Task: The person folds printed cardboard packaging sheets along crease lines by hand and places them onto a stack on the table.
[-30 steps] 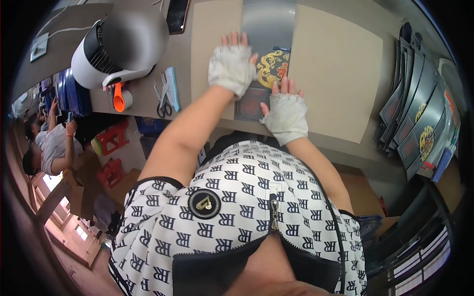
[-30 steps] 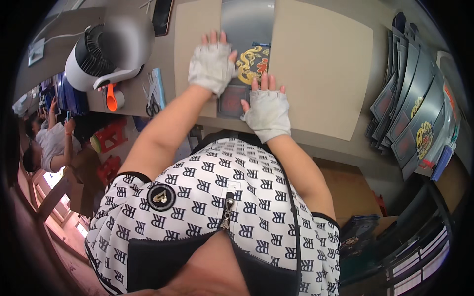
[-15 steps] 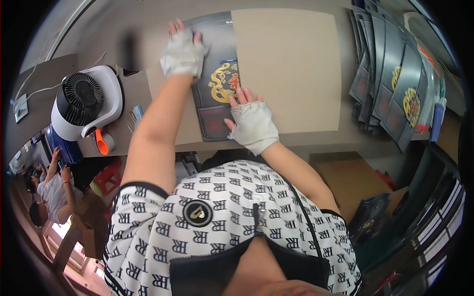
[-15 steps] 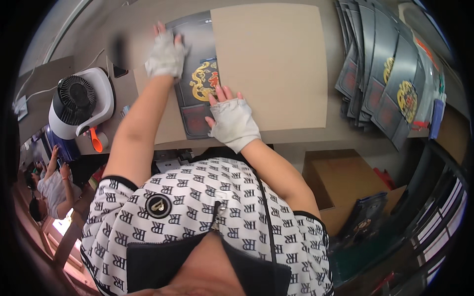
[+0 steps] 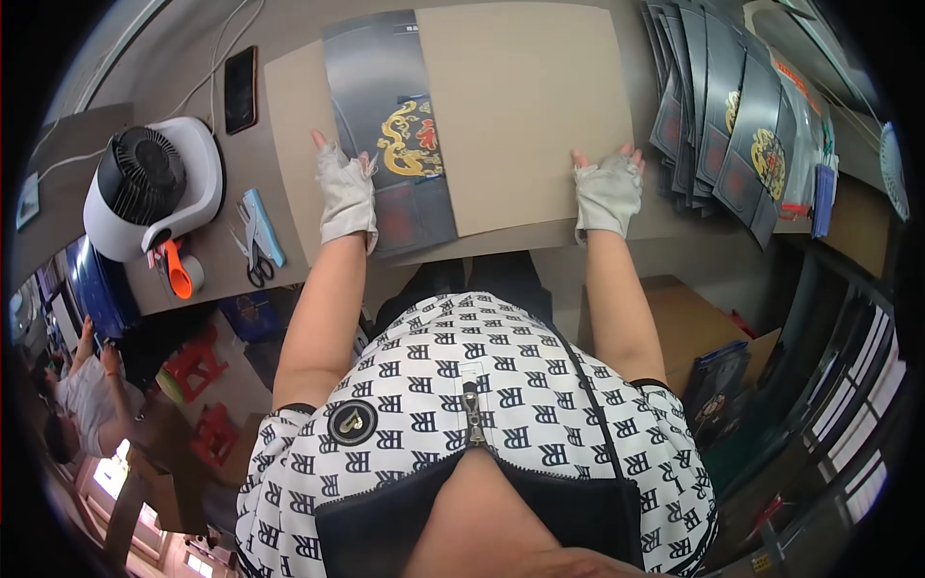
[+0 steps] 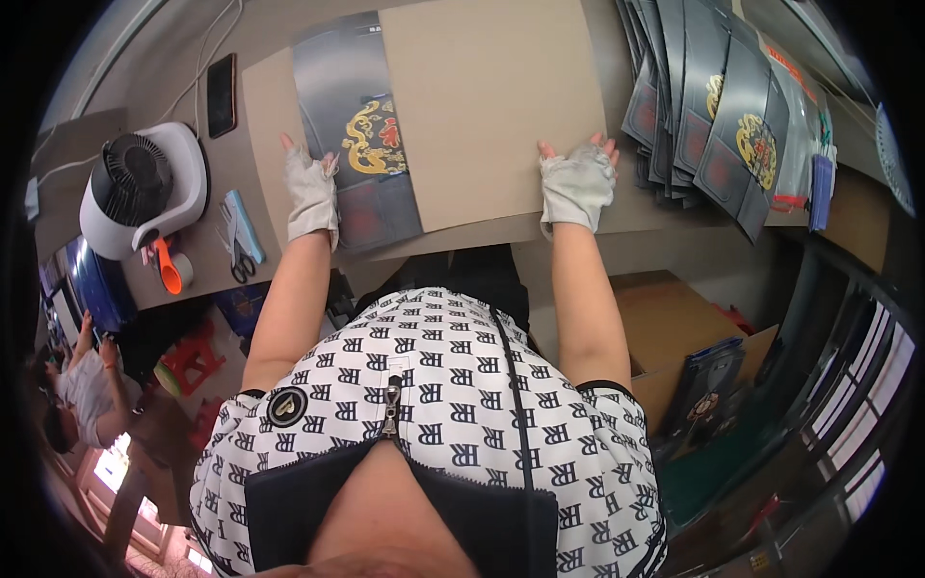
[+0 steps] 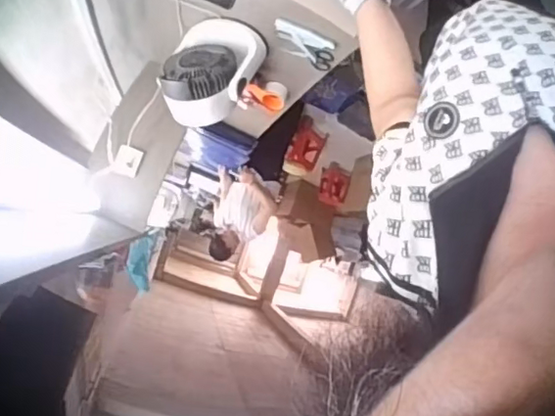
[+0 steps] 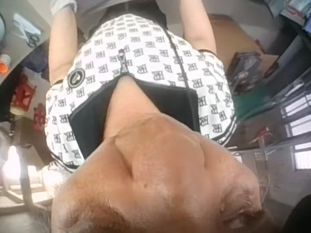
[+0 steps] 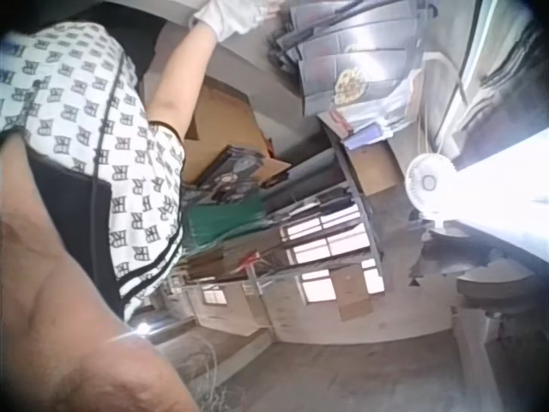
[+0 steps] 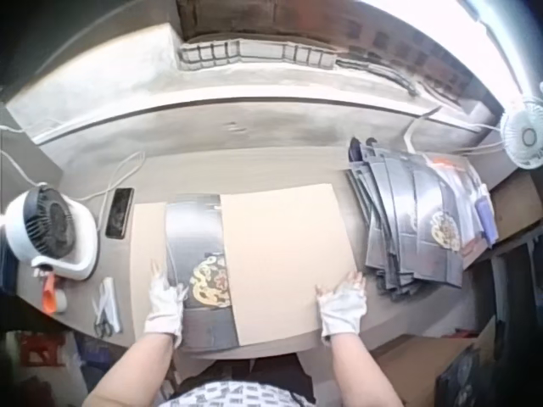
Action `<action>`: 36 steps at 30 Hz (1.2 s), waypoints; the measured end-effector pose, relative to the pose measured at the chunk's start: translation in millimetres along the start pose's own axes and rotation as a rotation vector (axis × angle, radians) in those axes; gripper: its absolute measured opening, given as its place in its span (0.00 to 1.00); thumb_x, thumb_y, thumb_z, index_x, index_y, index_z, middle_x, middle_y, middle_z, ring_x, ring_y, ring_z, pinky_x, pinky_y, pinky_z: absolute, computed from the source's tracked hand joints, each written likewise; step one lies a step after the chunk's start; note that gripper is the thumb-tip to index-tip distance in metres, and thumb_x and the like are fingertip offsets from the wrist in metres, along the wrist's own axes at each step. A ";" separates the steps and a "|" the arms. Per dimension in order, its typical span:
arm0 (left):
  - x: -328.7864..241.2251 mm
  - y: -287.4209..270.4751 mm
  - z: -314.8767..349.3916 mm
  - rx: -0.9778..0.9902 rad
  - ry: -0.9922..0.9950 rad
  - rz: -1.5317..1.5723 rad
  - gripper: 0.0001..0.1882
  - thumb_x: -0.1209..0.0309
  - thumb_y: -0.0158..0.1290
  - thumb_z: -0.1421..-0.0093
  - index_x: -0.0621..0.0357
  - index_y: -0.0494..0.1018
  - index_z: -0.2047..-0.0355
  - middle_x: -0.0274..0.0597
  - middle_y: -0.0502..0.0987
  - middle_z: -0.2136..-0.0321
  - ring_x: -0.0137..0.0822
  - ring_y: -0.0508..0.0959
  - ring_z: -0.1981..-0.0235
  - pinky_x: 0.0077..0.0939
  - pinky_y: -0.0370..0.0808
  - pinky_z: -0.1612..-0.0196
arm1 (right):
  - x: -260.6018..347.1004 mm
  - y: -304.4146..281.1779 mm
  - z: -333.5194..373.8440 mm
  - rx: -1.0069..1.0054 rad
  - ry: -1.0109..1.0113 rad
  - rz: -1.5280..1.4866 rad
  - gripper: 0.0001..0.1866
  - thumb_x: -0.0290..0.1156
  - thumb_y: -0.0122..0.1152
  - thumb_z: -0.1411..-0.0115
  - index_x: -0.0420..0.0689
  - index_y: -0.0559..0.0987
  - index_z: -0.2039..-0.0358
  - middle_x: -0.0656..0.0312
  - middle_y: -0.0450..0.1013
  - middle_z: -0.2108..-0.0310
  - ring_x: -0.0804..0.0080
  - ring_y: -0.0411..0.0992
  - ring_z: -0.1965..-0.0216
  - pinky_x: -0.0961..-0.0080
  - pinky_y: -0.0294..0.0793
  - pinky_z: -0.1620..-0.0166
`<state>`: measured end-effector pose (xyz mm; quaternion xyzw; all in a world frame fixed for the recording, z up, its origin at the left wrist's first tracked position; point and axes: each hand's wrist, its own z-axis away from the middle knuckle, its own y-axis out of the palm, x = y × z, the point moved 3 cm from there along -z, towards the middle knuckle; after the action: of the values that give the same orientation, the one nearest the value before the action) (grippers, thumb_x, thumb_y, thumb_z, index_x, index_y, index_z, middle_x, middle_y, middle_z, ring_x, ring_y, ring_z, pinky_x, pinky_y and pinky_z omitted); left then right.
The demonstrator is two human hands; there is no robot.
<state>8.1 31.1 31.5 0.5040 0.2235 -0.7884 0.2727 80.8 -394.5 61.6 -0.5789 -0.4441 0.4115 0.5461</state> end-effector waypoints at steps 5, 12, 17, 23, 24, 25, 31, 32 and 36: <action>-20.7 -4.8 21.0 -0.131 0.536 -0.946 0.42 0.60 0.56 0.34 0.57 0.54 0.24 0.63 0.65 0.31 0.57 0.74 0.37 0.44 0.71 0.34 | 16.6 -21.5 -12.3 -0.005 -0.096 -0.030 0.51 0.68 0.70 0.47 0.34 0.75 0.38 0.39 0.73 0.38 0.43 0.68 0.34 0.51 0.69 0.33; -34.3 32.0 30.0 0.005 0.848 -1.232 0.31 0.58 0.55 0.37 0.52 0.73 0.33 0.63 0.71 0.35 0.60 0.70 0.33 0.51 0.68 0.32 | -43.8 12.2 -108.5 0.331 -0.049 -0.011 0.39 0.65 0.64 0.42 0.38 0.85 0.51 0.38 0.79 0.47 0.42 0.76 0.42 0.54 0.75 0.40; -21.6 26.2 26.9 -0.022 0.805 -1.290 0.30 0.52 0.52 0.32 0.46 0.72 0.32 0.57 0.70 0.32 0.60 0.68 0.31 0.52 0.65 0.30 | -38.4 -21.2 -116.1 0.509 -0.318 -0.219 0.25 0.50 0.62 0.32 0.37 0.84 0.53 0.43 0.78 0.46 0.46 0.77 0.47 0.58 0.77 0.46; -33.3 22.0 34.5 -0.084 0.830 -1.355 0.31 0.54 0.55 0.34 0.47 0.72 0.32 0.53 0.71 0.32 0.56 0.69 0.31 0.47 0.67 0.30 | 66.2 -122.8 -3.9 -0.104 -0.982 -0.089 0.43 0.60 0.67 0.39 0.49 0.71 0.30 0.47 0.68 0.32 0.52 0.70 0.33 0.58 0.72 0.34; -47.2 30.0 37.1 0.034 0.756 -1.432 0.33 0.52 0.50 0.32 0.56 0.70 0.32 0.58 0.69 0.31 0.56 0.66 0.29 0.46 0.62 0.27 | 73.8 -120.2 6.8 -0.035 -0.978 -0.243 0.43 0.62 0.67 0.40 0.55 0.71 0.30 0.47 0.65 0.30 0.48 0.67 0.31 0.52 0.68 0.31; -52.0 33.9 39.3 0.145 0.676 -1.509 0.35 0.50 0.45 0.30 0.64 0.67 0.31 0.62 0.66 0.30 0.56 0.64 0.27 0.46 0.57 0.24 | 84.0 -114.8 16.2 0.034 -0.974 -0.404 0.42 0.63 0.68 0.42 0.61 0.71 0.29 0.46 0.62 0.28 0.45 0.63 0.29 0.47 0.64 0.29; -42.0 33.1 34.9 0.040 0.778 -1.495 0.31 0.54 0.45 0.31 0.62 0.72 0.35 0.61 0.72 0.35 0.54 0.67 0.30 0.46 0.60 0.26 | 150.1 -75.5 59.0 0.068 -1.063 -0.253 0.41 0.62 0.72 0.46 0.67 0.75 0.32 0.51 0.61 0.26 0.44 0.54 0.24 0.35 0.56 0.28; -39.4 32.0 33.0 0.040 0.773 -1.501 0.31 0.54 0.45 0.31 0.62 0.72 0.35 0.61 0.72 0.35 0.54 0.67 0.30 0.46 0.60 0.26 | 155.8 -76.0 60.2 0.055 -1.052 -0.226 0.40 0.63 0.72 0.47 0.66 0.77 0.34 0.52 0.61 0.26 0.45 0.57 0.25 0.39 0.58 0.29; -37.6 29.1 34.7 0.016 0.824 -1.469 0.32 0.54 0.46 0.31 0.62 0.73 0.35 0.60 0.73 0.35 0.55 0.68 0.30 0.46 0.60 0.26 | 165.5 -76.2 48.2 0.159 -1.085 -0.132 0.41 0.64 0.73 0.48 0.68 0.77 0.34 0.52 0.63 0.28 0.45 0.58 0.26 0.40 0.59 0.29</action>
<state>16.8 -4.9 77.3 0.4797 0.5709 -0.5201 -0.4166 73.7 -221.5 135.9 -0.2118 -0.6647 0.6480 0.3056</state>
